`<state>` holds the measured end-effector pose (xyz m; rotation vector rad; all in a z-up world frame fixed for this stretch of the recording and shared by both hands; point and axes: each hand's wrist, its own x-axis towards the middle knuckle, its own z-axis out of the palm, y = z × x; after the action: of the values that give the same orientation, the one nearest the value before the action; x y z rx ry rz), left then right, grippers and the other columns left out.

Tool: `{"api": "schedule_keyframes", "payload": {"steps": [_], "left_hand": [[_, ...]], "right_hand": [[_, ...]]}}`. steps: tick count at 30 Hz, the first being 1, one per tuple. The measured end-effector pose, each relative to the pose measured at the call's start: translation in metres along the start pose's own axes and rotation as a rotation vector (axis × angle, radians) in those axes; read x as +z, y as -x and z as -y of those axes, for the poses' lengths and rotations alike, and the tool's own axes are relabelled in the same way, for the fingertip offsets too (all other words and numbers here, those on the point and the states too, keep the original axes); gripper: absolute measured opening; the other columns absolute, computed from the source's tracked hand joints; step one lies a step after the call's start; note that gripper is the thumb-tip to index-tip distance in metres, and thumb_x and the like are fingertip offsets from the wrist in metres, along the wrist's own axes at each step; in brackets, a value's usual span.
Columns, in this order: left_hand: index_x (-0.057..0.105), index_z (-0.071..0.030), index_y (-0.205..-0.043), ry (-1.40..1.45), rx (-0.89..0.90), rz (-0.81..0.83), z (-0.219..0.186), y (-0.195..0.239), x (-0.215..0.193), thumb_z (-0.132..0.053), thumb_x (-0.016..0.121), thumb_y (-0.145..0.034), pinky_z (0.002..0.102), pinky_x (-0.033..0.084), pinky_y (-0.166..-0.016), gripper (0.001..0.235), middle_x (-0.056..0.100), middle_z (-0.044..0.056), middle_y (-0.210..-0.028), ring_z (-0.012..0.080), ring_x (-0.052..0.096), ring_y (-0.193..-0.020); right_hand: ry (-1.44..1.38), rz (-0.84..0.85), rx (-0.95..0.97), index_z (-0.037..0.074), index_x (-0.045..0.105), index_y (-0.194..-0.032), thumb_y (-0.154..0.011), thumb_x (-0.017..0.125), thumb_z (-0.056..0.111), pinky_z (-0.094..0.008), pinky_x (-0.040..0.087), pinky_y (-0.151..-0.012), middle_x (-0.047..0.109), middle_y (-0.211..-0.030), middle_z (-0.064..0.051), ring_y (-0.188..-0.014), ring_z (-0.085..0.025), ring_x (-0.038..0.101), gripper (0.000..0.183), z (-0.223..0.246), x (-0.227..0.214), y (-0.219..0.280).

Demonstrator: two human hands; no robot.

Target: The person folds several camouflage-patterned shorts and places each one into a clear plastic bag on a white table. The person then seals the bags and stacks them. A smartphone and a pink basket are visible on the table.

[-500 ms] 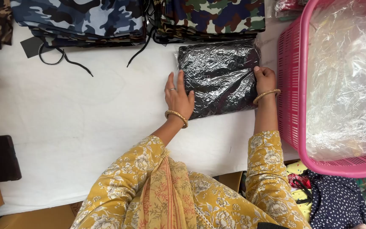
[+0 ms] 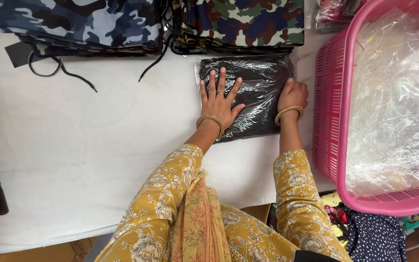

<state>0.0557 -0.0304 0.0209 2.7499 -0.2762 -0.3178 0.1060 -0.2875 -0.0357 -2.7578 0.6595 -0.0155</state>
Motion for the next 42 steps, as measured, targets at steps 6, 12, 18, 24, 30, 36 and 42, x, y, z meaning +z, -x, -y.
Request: {"api": "schedule_keyframes", "payload": {"steps": [6, 12, 18, 24, 30, 36, 42], "left_hand": [[0.015, -0.039, -0.164, 0.027, 0.012, 0.021, 0.006, -0.004, 0.006, -0.064, 0.048, -0.099, 0.066, -0.002, -0.122, 0.077, -0.014, 0.015, -0.169, 0.0423, -0.013, -0.155], [0.017, -0.038, -0.164, 0.052, 0.044, -0.013, 0.006, -0.009, 0.007, -0.063, 0.05, -0.099, 0.066, -0.001, -0.123, 0.077, -0.014, 0.015, -0.17, 0.0429, -0.013, -0.156], [0.022, -0.038, -0.16, 0.159, 0.006, 0.242, 0.028, -0.012, -0.048, -0.061, 0.05, -0.099, 0.056, -0.001, -0.125, 0.071, -0.01, 0.009, -0.171, 0.0341, -0.011, -0.157], [0.029, -0.029, -0.16, 0.05, -0.05, 0.267, 0.139, 0.137, -0.042, -0.048, 0.057, -0.097, 0.048, 0.009, -0.126, 0.072, 0.004, 0.007, -0.173, 0.0295, 0.002, -0.159], [0.017, -0.042, -0.16, -0.039, -0.344, 0.359, 0.177, 0.288, -0.022, -0.051, 0.054, -0.096, 0.047, 0.002, -0.127, 0.075, -0.008, -0.004, -0.172, 0.021, -0.006, -0.158], [0.018, -0.039, -0.161, 0.037, -0.394, 0.285, 0.172, 0.306, -0.014, -0.043, 0.056, -0.099, 0.047, 0.001, -0.128, 0.073, -0.006, -0.004, -0.172, 0.0215, -0.005, -0.158], [0.052, -0.028, -0.147, 0.156, -0.36, 0.207, 0.199, 0.298, -0.002, -0.038, 0.062, -0.098, 0.04, 0.023, -0.125, 0.05, 0.02, 0.004, -0.17, 0.027, 0.02, -0.156]], "right_hand": [[0.01, -0.054, -0.029, 0.012, 0.051, -0.136, -0.11, 0.04, 0.036, -0.055, 0.04, -0.098, 0.058, -0.133, -0.014, -0.121, -0.038, 0.052, 0.037, 0.026, -0.016, 0.014], [0.012, 0.037, 0.046, 0.013, 0.053, -0.139, -0.112, 0.033, 0.037, -0.053, 0.039, -0.107, 0.062, -0.136, -0.009, -0.125, -0.038, 0.051, 0.041, 0.044, -0.031, 0.016], [-0.131, 0.157, 0.145, 0.015, 0.05, -0.142, -0.105, 0.039, 0.042, -0.052, 0.032, -0.111, 0.055, -0.142, -0.012, -0.132, -0.038, 0.046, 0.047, 0.043, -0.045, 0.009], [-0.491, -0.407, -0.492, 0.002, 0.057, -0.142, -0.106, 0.064, 0.002, -0.043, 0.052, -0.108, 0.064, -0.133, -0.015, -0.125, -0.031, 0.064, 0.036, 0.025, -0.17, 0.069], [0.101, 0.151, -0.05, 0.003, 0.033, -0.153, -0.087, 0.085, 0.03, -0.06, 0.041, -0.1, 0.032, -0.151, -0.032, -0.133, -0.052, 0.038, 0.089, -0.152, -0.2, -0.015], [0.151, 0.315, 0.152, 0.011, 0.067, -0.135, -0.094, 0.072, 0.027, -0.052, 0.054, -0.096, 0.067, -0.139, -0.018, -0.116, -0.037, 0.068, 0.044, -0.203, -0.17, -0.013], [-0.485, -0.391, 0.103, 0.008, 0.078, -0.108, -0.107, 0.064, 0.011, -0.032, 0.049, -0.075, 0.076, -0.103, -0.009, -0.086, -0.015, 0.063, 0.015, -0.148, -0.226, 0.018]]}}
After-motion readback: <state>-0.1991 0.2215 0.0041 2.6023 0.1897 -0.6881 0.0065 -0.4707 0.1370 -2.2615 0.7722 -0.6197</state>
